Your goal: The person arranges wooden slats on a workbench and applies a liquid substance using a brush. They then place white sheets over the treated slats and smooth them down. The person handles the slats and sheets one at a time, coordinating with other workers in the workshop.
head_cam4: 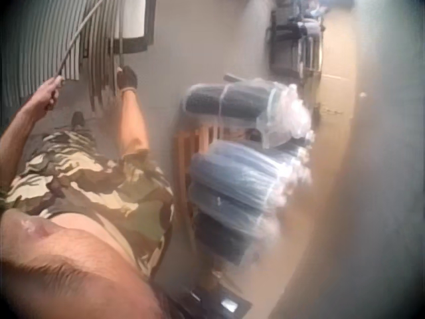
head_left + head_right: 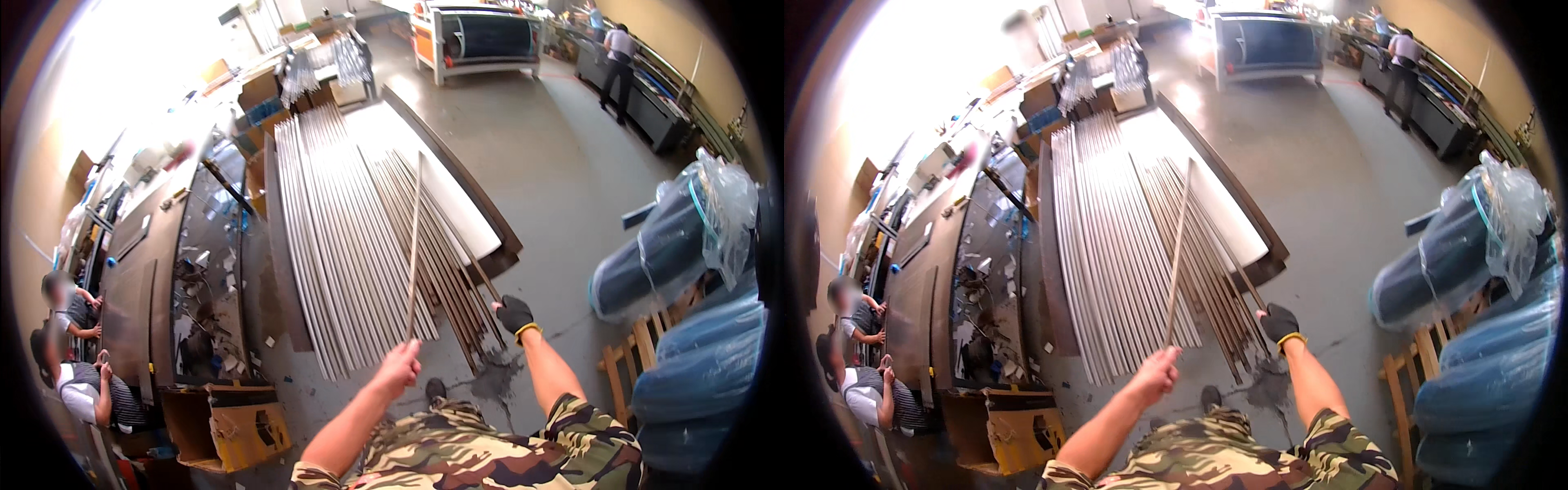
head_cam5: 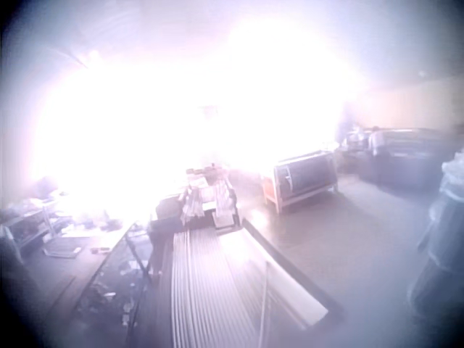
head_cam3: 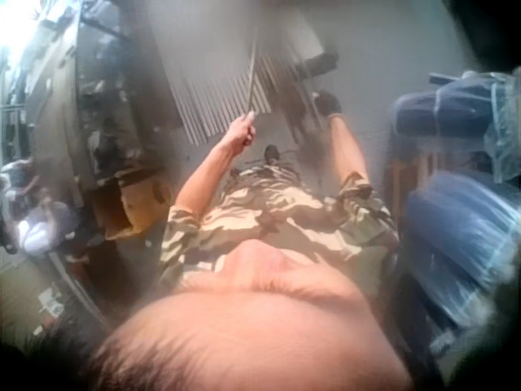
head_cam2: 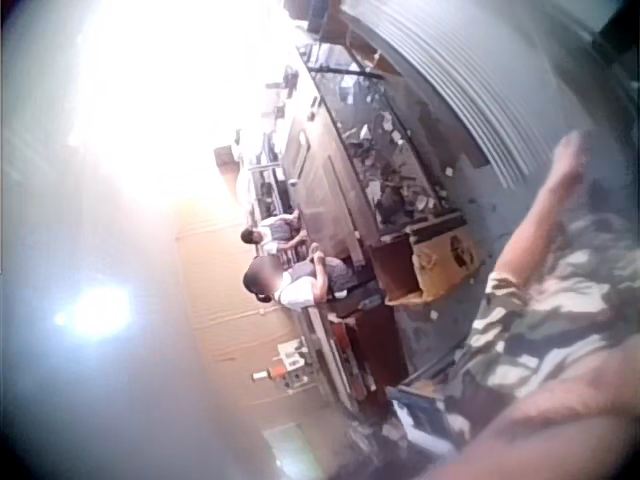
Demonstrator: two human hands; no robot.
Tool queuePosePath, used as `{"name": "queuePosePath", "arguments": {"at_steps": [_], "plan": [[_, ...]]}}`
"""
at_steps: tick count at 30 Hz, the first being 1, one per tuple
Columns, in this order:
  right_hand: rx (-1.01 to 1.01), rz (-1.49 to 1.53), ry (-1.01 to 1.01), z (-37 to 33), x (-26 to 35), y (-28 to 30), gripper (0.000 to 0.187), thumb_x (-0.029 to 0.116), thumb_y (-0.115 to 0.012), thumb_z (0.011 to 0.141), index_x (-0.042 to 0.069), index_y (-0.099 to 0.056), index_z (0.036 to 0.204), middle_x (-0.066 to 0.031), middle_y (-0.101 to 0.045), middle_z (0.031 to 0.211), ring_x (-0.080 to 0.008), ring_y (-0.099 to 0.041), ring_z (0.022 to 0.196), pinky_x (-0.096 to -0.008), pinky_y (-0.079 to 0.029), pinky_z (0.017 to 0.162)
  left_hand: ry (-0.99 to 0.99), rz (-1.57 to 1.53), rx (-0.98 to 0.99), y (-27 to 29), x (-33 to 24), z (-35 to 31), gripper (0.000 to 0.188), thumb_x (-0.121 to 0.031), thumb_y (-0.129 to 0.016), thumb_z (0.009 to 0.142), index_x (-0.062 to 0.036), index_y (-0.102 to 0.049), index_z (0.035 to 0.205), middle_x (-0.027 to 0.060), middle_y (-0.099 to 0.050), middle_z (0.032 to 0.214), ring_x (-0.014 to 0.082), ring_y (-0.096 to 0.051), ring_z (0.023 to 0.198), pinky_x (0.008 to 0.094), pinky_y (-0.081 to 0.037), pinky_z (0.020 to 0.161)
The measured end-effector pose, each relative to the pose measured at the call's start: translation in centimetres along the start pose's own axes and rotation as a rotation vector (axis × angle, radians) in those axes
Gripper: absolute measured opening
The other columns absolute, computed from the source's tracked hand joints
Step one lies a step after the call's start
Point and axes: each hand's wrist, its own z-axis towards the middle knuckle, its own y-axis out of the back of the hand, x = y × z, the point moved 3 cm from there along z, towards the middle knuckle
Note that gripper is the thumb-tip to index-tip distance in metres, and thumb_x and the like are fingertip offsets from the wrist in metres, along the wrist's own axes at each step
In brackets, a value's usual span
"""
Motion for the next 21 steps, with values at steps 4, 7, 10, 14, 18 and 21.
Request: {"name": "queuePosePath", "arguments": {"at_steps": [4,7,10,14,18,21], "plan": [[0.700,0.531,0.018,-9.2,1.7,5.7,0.042,0.044,-0.060,0.093,0.003,-0.066,0.085,-0.0054,-0.063,0.074,-0.0143,-0.058,0.070,-0.0338,-0.047,0.066,0.046,0.007,0.215,6.7,-0.3,-7.4,0.032,-0.036,-0.057,0.103,-0.0045,-0.057,0.111,-0.0019,-0.052,0.065,0.0060,-0.043,0.047,0.0224,-0.032,0.041],[0.723,1.295,-0.281,-14.6,3.8,3.7,0.033,0.036,-0.061,0.098,0.003,-0.064,0.098,-0.0077,-0.062,0.083,-0.0197,-0.061,0.068,-0.0350,-0.050,0.060,0.126,0.020,0.072,11.2,1.7,-13.0,0.029,-0.037,-0.063,0.099,-0.0087,-0.059,0.100,-0.0065,-0.049,0.064,0.0053,-0.041,0.049,0.0248,-0.032,0.042],[0.636,1.516,-0.475,-11.5,5.3,-1.3,0.031,0.040,-0.060,0.099,0.010,-0.061,0.091,-0.0017,-0.054,0.068,-0.0172,-0.051,0.052,-0.0329,-0.040,0.046,0.139,0.361,0.080,9.7,-0.1,-8.6,0.042,-0.052,-0.067,0.093,-0.0101,-0.063,0.099,-0.0027,-0.048,0.067,0.0090,-0.042,0.055,0.0284,-0.033,0.047],[0.582,1.442,-0.385,-7.1,5.9,-5.2,0.037,0.035,-0.062,0.099,0.023,-0.044,0.069,0.0076,-0.036,0.053,-0.0099,-0.034,0.042,-0.0276,-0.024,0.039,-0.170,0.541,-0.162,9.7,2.4,-7.9,0.060,-0.059,-0.055,0.097,-0.0024,-0.061,0.080,0.0045,-0.058,0.070,0.0166,-0.052,0.066,0.0362,-0.046,0.062],[0.080,0.419,0.396,-8.6,10.7,-0.3,0.041,0.046,-0.050,0.103,0.012,-0.057,0.082,0.0011,-0.048,0.057,-0.0196,-0.047,0.052,-0.0437,-0.040,0.047,-0.257,0.394,-0.279,14.4,7.8,-14.2,0.058,-0.057,-0.057,0.096,-0.0022,-0.064,0.079,0.0036,-0.057,0.067,0.0131,-0.052,0.066,0.0325,-0.045,0.064],[0.358,1.055,-0.402,-10.5,18.2,1.3,0.037,0.045,-0.052,0.102,0.016,-0.051,0.080,0.0045,-0.043,0.056,-0.0133,-0.048,0.053,-0.0393,-0.040,0.047,-0.209,0.094,-0.389,19.0,7.9,-20.6,0.046,-0.047,-0.061,0.098,-0.0020,-0.068,0.088,-0.0017,-0.056,0.071,0.0089,-0.050,0.069,0.0282,-0.043,0.064]]}}
